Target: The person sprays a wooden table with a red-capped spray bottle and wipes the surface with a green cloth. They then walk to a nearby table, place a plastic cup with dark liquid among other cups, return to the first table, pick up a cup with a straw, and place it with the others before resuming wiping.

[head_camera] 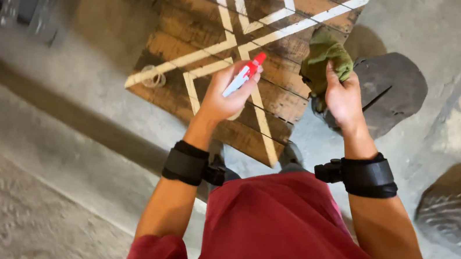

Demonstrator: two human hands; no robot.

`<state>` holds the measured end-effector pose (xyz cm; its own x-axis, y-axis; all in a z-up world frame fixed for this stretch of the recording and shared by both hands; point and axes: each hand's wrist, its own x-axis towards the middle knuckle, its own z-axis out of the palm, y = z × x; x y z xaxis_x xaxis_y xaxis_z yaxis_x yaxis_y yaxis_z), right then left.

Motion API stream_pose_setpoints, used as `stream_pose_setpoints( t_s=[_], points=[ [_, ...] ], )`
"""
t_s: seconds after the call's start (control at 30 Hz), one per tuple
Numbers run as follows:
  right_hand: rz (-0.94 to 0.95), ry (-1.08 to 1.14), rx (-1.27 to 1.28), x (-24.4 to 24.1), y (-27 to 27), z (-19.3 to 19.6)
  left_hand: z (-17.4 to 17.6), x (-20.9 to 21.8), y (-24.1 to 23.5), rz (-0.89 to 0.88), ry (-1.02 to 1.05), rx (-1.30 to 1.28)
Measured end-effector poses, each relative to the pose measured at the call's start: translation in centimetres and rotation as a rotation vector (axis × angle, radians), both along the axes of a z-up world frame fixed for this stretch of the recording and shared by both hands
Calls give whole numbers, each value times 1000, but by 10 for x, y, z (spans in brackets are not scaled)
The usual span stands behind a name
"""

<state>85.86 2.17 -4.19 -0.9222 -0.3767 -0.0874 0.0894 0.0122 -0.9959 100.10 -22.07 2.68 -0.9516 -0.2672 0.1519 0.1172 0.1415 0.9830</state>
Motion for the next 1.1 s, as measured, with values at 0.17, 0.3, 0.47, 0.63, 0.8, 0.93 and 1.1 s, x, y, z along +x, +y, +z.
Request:
stream_pose_setpoints(
  t_s=[0.17,0.3,0.47,0.63,0.8,0.93,1.1],
  points=[
    [-155,-90,27,76,-51,9,-18,27,-59,-98,-92,-73],
    [-250,-27,53,116,-80,-14,-29,50,-100,-113,-113,-74],
    [-347,-95,38,164,-103,-24,-37,68,-130,-237,-145,-188],
    [-384,-153,85,194,-98,-37,-58,79,-136,-302,-167,-44],
    [-404,-348,54,188,-115,-35,-63,77,-130,-316,-110,-165],
    [-233,-274,58,185,-123,-51,-73,68,-127,-343,204,-240],
    [-22,-500,149,181,-165,-31,-119,59,-138,-483,-269,82]
  ],
)
